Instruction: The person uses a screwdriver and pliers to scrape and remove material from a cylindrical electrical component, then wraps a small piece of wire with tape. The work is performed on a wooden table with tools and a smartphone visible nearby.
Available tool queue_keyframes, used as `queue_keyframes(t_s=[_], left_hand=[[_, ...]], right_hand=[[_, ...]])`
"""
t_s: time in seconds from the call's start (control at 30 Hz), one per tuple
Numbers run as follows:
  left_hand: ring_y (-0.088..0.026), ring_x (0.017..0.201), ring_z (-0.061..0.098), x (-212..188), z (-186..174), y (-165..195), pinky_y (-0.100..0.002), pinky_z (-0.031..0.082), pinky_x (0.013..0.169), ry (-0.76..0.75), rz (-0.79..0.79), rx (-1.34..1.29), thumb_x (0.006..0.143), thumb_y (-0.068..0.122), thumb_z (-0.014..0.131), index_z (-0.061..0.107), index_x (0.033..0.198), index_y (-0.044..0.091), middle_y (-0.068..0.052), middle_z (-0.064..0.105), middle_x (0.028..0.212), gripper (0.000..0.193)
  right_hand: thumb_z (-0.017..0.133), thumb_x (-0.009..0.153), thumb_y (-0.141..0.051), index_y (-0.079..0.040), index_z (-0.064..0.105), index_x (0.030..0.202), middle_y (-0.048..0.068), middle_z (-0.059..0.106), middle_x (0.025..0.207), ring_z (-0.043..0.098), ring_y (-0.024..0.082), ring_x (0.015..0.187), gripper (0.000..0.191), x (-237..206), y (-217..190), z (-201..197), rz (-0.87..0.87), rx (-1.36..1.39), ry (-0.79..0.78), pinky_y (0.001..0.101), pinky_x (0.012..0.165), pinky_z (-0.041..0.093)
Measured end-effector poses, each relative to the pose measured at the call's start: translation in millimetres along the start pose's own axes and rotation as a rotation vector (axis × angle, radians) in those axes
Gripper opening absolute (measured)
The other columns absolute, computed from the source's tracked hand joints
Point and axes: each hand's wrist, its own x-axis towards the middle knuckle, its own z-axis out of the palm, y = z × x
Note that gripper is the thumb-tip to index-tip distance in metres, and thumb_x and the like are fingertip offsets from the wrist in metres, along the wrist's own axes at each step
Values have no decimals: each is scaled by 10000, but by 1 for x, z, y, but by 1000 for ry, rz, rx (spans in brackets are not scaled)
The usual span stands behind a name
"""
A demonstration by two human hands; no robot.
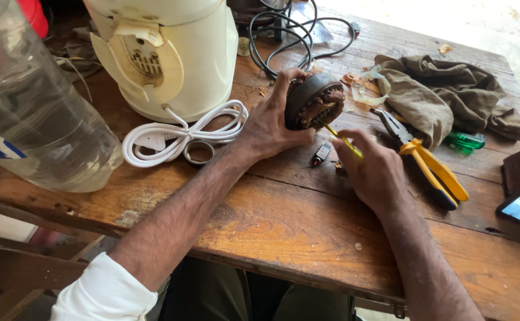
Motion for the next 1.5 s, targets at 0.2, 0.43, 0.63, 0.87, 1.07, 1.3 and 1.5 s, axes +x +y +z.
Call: queue_keyframes(t_s=[0.2, 0.43, 0.63, 0.87, 1.07, 1.3, 1.5], left_hand=[[-374, 1045, 764, 0, -3, 1, -443, 682, 804, -5, -41, -30, 774, 284, 897, 239, 1393, 237, -195, 630, 1319, 904], [-360, 1101, 755, 1, -5, 1, -440, 658, 884, 1, -75, -28, 784, 276, 898, 234, 1404, 247, -196, 648, 1327, 908], [-357, 1150, 738, 1, -6, 0, -504, 629, 1032, -6, -106, -20, 798, 304, 892, 220, 1429, 258, -174, 663, 1337, 923], [-370, 1220, 692, 4, -6, -3, -531, 603, 1049, -10, -131, -47, 766, 317, 904, 223, 1430, 257, -177, 626, 1371, 953], [-387, 1243, 671, 4, -7, -2, -536, 594, 1059, -1, -104, -73, 769, 300, 907, 232, 1429, 251, -195, 593, 1393, 946], [-348, 1188, 720, -1, -9, 8, -464, 604, 1085, 0, -111, -19, 810, 313, 857, 222, 1448, 221, -192, 640, 1340, 905], [-368, 1121, 718, 2, -5, 6, -497, 634, 983, 46, -130, 28, 789, 360, 871, 197, 1429, 209, -211, 611, 1330, 942]], right_hand=[[614, 1055, -311, -61, 679, 1193, 168, 771, 993, 782, 281, 874, 293, 1, -2, 1, -7, 105, 43, 392, 738, 604], [618, 1061, -304, -65, 687, 1173, 165, 758, 998, 744, 328, 888, 273, 2, 0, 3, -49, 69, 60, 437, 780, 563], [616, 1069, -321, -69, 688, 1175, 151, 755, 993, 710, 319, 839, 283, 3, 5, 7, -92, 26, 67, 448, 791, 522], [605, 1066, -311, -72, 674, 1176, 152, 759, 953, 733, 289, 776, 272, 5, 6, 6, -56, 77, 22, 429, 735, 561], [612, 1064, -302, -63, 676, 1178, 166, 757, 913, 755, 299, 793, 273, 4, 2, 3, -72, 82, 21, 432, 725, 574], [636, 1056, -284, -21, 740, 1127, 156, 763, 952, 761, 256, 859, 292, 11, -12, 7, -3, 156, 175, 391, 751, 586], [580, 1052, -320, -11, 798, 1040, 94, 612, 634, 516, 114, 556, 379, 20, -21, 8, 443, 456, 27, 290, 508, 396]])
